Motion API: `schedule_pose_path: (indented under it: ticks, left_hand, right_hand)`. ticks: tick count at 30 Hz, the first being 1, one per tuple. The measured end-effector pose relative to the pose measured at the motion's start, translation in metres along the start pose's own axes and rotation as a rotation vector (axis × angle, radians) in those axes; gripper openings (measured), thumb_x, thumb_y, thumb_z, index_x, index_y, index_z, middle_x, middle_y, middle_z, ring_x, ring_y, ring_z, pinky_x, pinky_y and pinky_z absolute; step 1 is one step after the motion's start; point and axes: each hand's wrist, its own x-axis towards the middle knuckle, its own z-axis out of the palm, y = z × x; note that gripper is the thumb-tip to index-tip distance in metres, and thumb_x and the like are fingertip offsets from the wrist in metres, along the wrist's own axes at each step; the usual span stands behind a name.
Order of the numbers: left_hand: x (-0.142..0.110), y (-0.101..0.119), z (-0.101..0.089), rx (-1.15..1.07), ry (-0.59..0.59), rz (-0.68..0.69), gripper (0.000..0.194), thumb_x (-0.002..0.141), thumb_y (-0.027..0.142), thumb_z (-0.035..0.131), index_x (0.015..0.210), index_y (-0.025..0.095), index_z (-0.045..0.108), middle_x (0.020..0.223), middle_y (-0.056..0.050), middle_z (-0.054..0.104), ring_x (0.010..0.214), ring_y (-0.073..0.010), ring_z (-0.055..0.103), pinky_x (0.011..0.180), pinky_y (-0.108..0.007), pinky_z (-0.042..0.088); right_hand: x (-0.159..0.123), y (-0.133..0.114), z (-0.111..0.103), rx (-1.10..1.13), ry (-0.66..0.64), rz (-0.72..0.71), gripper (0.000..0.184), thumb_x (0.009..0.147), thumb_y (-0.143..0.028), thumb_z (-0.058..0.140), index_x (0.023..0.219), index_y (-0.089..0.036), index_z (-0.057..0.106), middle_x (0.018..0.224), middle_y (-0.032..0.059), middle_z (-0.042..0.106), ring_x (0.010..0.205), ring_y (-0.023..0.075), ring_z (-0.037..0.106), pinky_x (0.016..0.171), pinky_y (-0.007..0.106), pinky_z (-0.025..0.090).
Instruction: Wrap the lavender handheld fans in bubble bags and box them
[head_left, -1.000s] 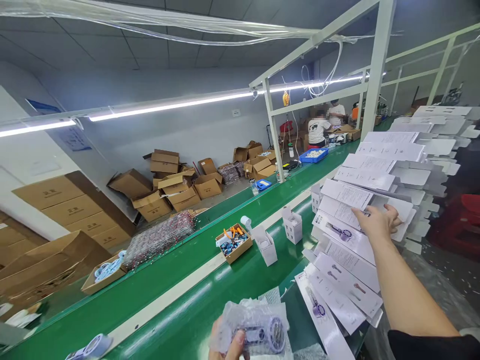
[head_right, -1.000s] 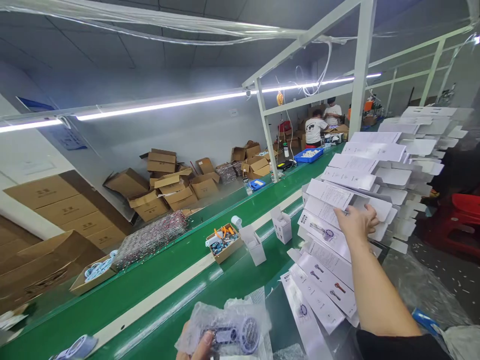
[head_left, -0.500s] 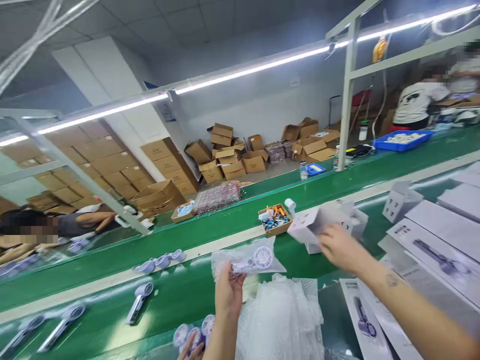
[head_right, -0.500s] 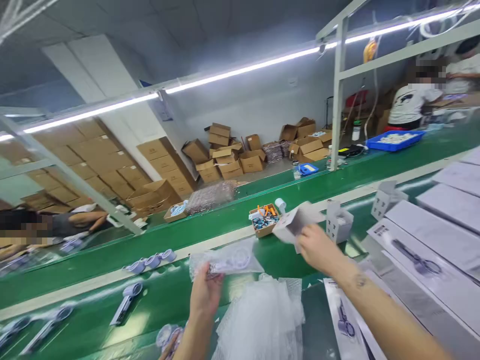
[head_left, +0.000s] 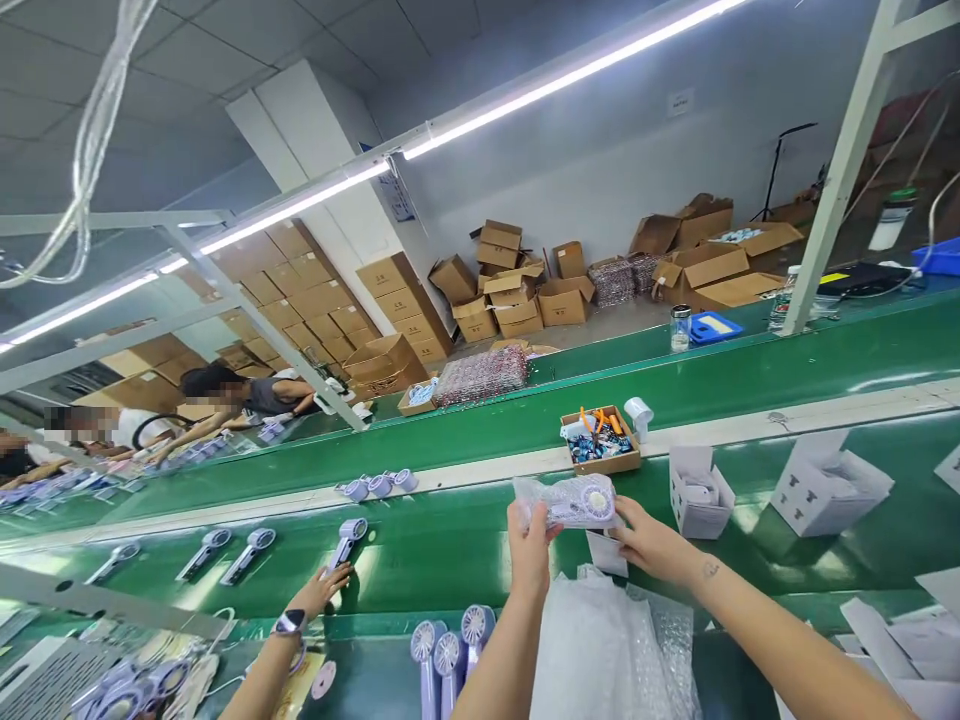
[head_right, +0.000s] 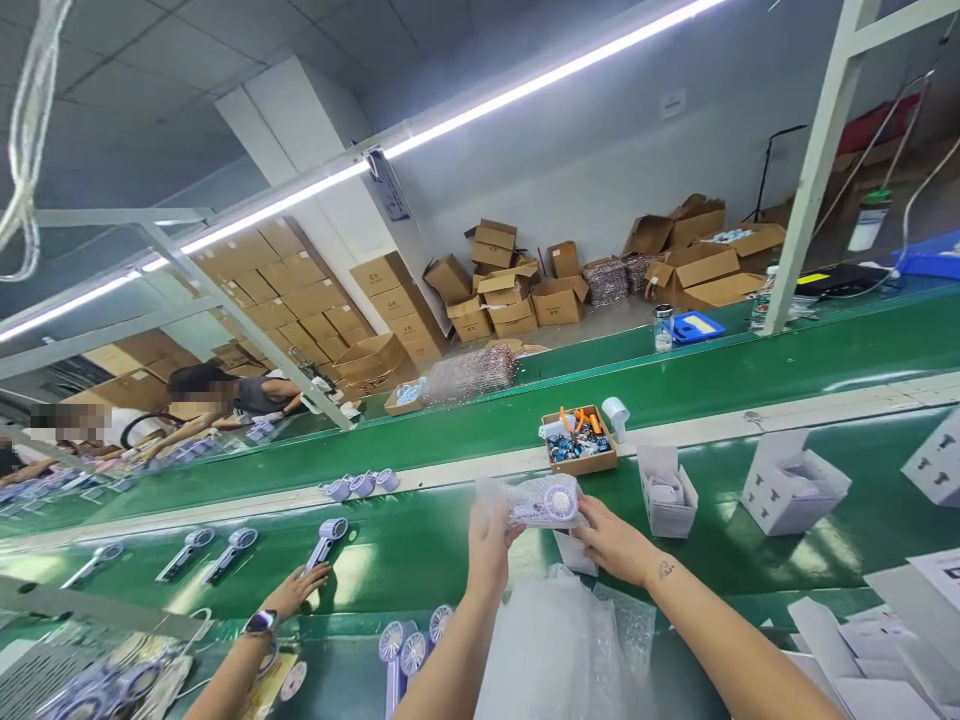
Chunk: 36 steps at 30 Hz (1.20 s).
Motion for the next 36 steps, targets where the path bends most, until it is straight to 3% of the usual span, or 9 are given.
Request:
schedule_pose_path:
  ticks: [6,9,14,19,21,25,28,31,36]
  left_hand:
    - [-0.017,-0.004,0.002,0.772,-0.184,0.319,0.025,0.082,0.029,0.054,0.105,0.019,0.052,0.104,-0.01,0.055,0.093,-0.0216,0.056,0.082,-0.035,0.046]
    - [-0.017,-0.006,0.019,1.142,-0.388,0.346,0.032,0.077,0.021,0.056,0.109,0.019,0.054,0.107,-0.011,0.053,0.089,-0.0222,0.056,0.08,-0.033,0.044]
    - [0.006,-0.001,0.049,1.27,-0.516,0.276,0.03,0.083,0.032,0.054,0.11,0.02,0.054,0.096,-0.008,0.06,0.088,-0.0238,0.057,0.077,-0.032,0.043]
    - [0.007,-0.01,0.052,1.459,-0.576,0.447,0.044,0.08,0.045,0.059,0.118,0.023,0.055,0.111,-0.014,0.06,0.114,-0.0367,0.045,0.089,-0.049,0.036]
    - [-0.002,-0.021,0.044,1.498,-0.572,0.549,0.048,0.082,0.047,0.056,0.126,0.027,0.051,0.122,-0.013,0.056,0.125,-0.0387,0.032,0.097,-0.057,0.026]
    - [-0.016,-0.035,0.03,1.508,-0.67,0.508,0.048,0.082,0.048,0.056,0.127,0.031,0.05,0.124,-0.008,0.058,0.131,-0.0375,0.026,0.105,-0.063,0.001]
    - [-0.018,-0.027,0.014,1.429,-0.54,0.539,0.046,0.081,0.05,0.057,0.123,0.031,0.054,0.129,-0.008,0.055,0.133,-0.0379,0.024,0.106,-0.063,-0.002]
    - [-0.021,-0.009,-0.029,1.295,-0.262,0.477,0.032,0.088,0.042,0.048,0.113,0.025,0.062,0.12,-0.01,0.06,0.122,-0.0308,0.042,0.105,-0.05,0.023]
    - [-0.051,0.001,-0.136,1.627,-0.033,-0.289,0.034,0.094,0.032,0.032,0.106,0.017,0.061,0.107,-0.011,0.065,0.103,-0.0213,0.059,0.086,-0.031,0.042]
  right_hand:
    - [-0.011,0.016,0.032,0.205,0.265,0.293,0.035,0.079,-0.026,0.055,0.114,-0.02,0.047,0.137,0.0163,0.024,0.131,0.0297,0.03,0.105,0.046,0.033]
    - [-0.009,0.02,0.043,0.343,0.248,0.351,0.058,0.068,-0.028,0.067,0.118,-0.022,0.039,0.143,0.0156,0.014,0.132,0.0327,0.03,0.103,0.047,0.035]
    - [-0.01,0.013,0.066,0.571,0.185,0.331,0.093,0.066,-0.03,0.066,0.134,-0.027,0.003,0.142,0.0171,0.025,0.127,0.0293,0.039,0.102,0.047,0.035]
    - [-0.007,0.008,0.078,0.612,0.281,0.433,0.078,0.075,-0.029,0.056,0.133,-0.021,0.004,0.131,0.0185,0.041,0.121,0.0273,0.046,0.098,0.046,0.038]
    - [-0.006,0.01,0.073,0.631,0.3,0.401,0.079,0.074,-0.028,0.057,0.132,-0.022,0.005,0.132,0.0177,0.041,0.122,0.0265,0.045,0.098,0.045,0.039]
    - [0.001,0.016,0.054,0.687,0.25,0.369,0.079,0.07,-0.024,0.059,0.132,-0.022,0.01,0.131,0.0161,0.043,0.123,0.0257,0.045,0.1,0.044,0.038]
    - [0.015,0.021,0.041,0.769,0.229,0.349,0.081,0.069,-0.021,0.058,0.134,-0.02,0.01,0.133,0.017,0.041,0.125,0.0245,0.043,0.097,0.041,0.042]
    - [0.03,0.033,0.037,0.837,0.177,0.345,0.083,0.068,-0.022,0.058,0.136,-0.019,0.011,0.137,0.0173,0.039,0.128,0.0243,0.039,0.092,0.037,0.046]
    - [0.036,0.052,0.044,0.832,0.119,0.383,0.082,0.061,-0.027,0.062,0.132,-0.02,0.024,0.138,0.0149,0.041,0.129,0.027,0.039,0.096,0.039,0.043]
